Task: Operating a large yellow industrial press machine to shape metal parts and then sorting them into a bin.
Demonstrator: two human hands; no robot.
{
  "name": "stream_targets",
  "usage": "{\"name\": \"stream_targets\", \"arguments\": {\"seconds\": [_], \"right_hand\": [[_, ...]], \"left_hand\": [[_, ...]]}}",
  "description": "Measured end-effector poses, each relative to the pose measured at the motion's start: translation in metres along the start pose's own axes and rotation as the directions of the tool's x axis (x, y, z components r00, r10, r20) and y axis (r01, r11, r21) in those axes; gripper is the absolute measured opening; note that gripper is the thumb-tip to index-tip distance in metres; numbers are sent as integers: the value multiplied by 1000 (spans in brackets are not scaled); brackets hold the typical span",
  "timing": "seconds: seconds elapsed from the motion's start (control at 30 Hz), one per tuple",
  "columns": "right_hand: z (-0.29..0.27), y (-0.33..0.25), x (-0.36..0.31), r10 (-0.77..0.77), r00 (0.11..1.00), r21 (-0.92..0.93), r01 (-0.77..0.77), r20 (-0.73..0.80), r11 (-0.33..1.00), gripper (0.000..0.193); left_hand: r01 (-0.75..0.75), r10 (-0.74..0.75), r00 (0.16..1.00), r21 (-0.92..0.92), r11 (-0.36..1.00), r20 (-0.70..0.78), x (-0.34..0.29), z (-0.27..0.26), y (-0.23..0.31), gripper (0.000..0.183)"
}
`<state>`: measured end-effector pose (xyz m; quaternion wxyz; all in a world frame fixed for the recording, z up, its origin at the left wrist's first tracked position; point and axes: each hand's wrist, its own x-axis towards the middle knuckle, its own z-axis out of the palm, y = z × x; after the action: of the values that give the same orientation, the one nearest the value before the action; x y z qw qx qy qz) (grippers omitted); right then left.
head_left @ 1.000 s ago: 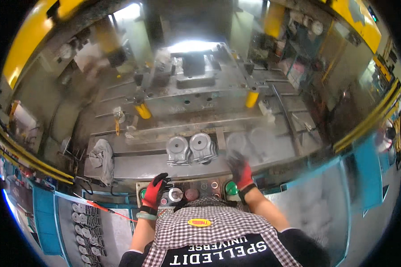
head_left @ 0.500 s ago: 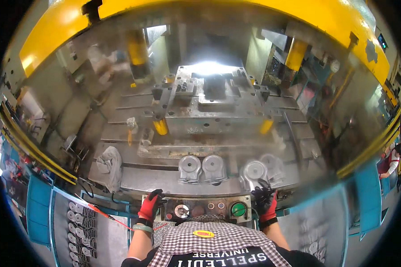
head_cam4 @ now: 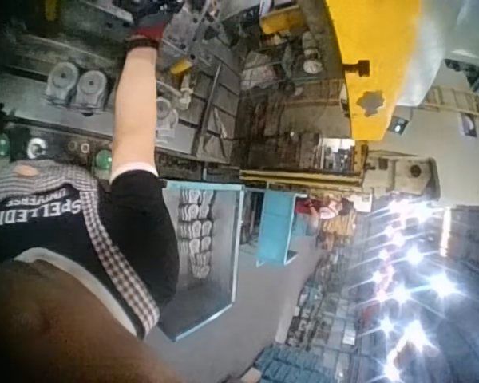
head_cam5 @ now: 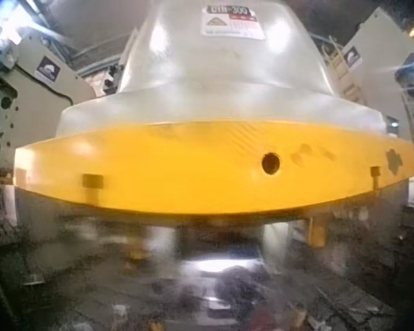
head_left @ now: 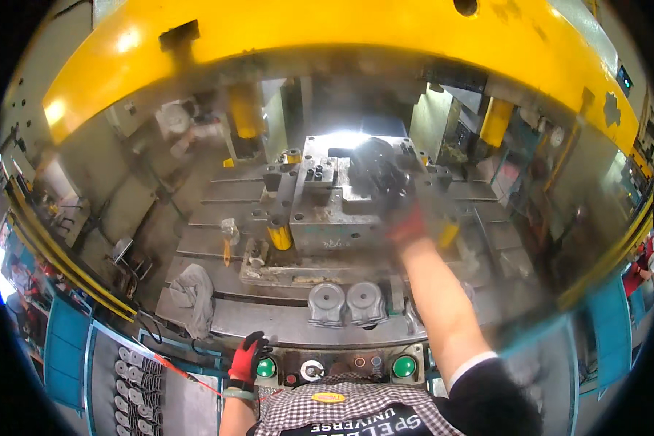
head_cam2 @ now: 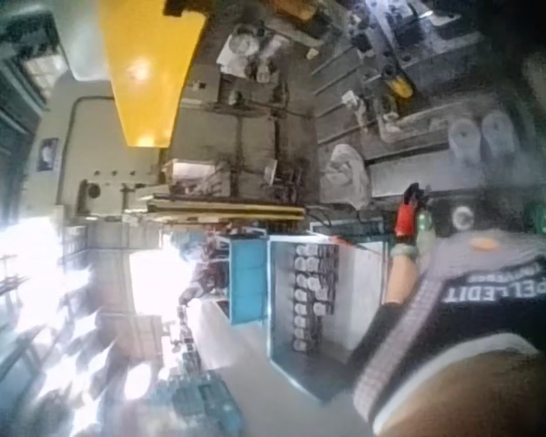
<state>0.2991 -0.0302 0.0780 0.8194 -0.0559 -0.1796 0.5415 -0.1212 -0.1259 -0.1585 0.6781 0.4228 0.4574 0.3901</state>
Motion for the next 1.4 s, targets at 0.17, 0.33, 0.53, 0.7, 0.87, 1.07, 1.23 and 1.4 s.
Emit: {"name": "stream_targets", "arguments": {"seconds": [0.17,0.33,0.53,0.7,0.87,1.07,1.23,1.4], "right_hand": [[-4,5,42,47,991,-88,-58,-127,994,43],[-47,-3,71,186,981,-25,-185,45,982,47],[-18,0,-2,202,979,-220,-204,-33,954,60],[-124,-43,-137,479,874,-845,-317,-85,430,47],[-143,-50,-288,628,488,-730,-29,-606,-682,51],[-222,-60,-379,580,668,-729,83,-465,-680,58],[-213,-46,-370,575,633,-683,98,-518,-724,53],[-267,-54,-385,640,698,-761,212,-320,-612,51]], "left_hand": [[41,-39,982,7,999,-185,-26,-16,4,29],[25,-24,988,3,1000,-152,-26,-17,0,37],[-19,22,989,22,1000,-148,-20,-5,-4,35],[74,-67,997,470,880,-31,-17,7,-15,40],[146,-216,969,983,112,-120,-39,13,-29,65],[224,-213,954,973,48,-209,-36,18,-61,74],[177,-201,964,984,-7,-175,-33,0,-81,68],[186,-213,959,982,-31,-188,-37,20,-59,68]]}}
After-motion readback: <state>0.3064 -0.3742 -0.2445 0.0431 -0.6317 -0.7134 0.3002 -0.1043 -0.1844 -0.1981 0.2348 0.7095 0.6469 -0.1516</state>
